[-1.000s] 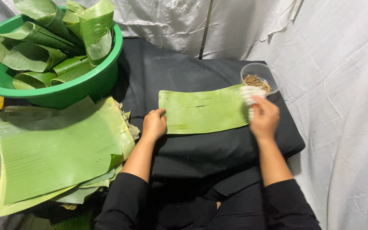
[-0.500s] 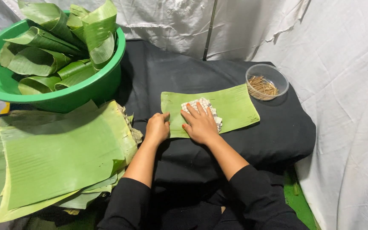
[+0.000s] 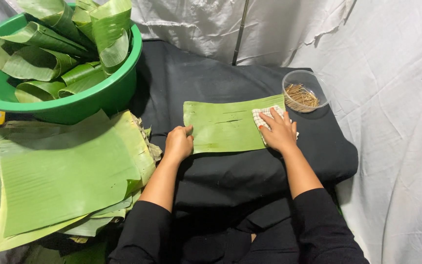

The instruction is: Wiping banana leaves clean and folding them into cones secured with wooden pins

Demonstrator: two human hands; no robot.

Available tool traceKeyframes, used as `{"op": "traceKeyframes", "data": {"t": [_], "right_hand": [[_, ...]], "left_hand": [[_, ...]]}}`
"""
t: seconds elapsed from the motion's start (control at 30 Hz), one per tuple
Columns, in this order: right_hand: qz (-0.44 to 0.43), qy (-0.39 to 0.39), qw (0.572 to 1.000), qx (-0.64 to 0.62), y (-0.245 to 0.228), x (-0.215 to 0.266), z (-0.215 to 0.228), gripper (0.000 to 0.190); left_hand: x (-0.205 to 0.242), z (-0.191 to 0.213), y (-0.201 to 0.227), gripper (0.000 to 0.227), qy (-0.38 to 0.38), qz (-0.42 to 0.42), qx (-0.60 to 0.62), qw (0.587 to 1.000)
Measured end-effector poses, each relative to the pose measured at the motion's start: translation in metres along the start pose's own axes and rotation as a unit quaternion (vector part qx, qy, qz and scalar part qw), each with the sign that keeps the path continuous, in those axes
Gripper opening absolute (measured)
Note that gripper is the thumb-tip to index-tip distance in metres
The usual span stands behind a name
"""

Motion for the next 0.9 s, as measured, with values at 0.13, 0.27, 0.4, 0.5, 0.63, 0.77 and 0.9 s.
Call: {"op": "traceKeyframes", "data": {"t": [0.13,0.27,0.4,0.5,0.63,0.77,0.9], "right_hand": [[-0.026,-0.01,0.999,0.022,-0.008,-0.009,-0.011,0.055],[0.037,-0.022,0.999,0.027,-0.073,0.013,-0.005,0.054],[0.114,-0.035,0.993,0.004,-0.142,0.037,-0.008,0.052],[0.127,-0.046,0.991,0.018,-0.153,0.037,-0.019,0.053],[0.122,-0.031,0.992,0.023,-0.129,0.023,-0.016,0.053],[0.064,-0.009,0.998,0.021,-0.072,0.006,-0.005,0.054],[-0.001,0.02,0.999,0.033,-0.009,-0.012,-0.002,0.056]], "left_hand": [[-0.006,-0.007,-0.008,0.044,-0.012,0.006,-0.008,1.0],[-0.003,-0.003,-0.003,0.042,-0.015,0.013,-0.005,1.0],[-0.002,-0.001,-0.002,0.042,-0.02,0.021,-0.006,1.0],[0.003,0.003,0.002,0.043,-0.021,0.024,0.008,0.999],[0.004,0.005,0.004,0.044,-0.024,0.029,0.009,0.999],[0.005,0.007,0.007,0.044,-0.031,0.032,0.015,0.999],[0.007,0.007,0.007,0.045,-0.031,0.029,0.026,0.999]]}}
Point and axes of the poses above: each hand's wrist, its own x-axis away from the middle knuckle, its own z-axis out of the back of the hand, y = z × x, the point moved 7 cm from there along -x, towards the middle knuckle, and after that the axes turned 3 degrees about -y, right-handed, at the moved point
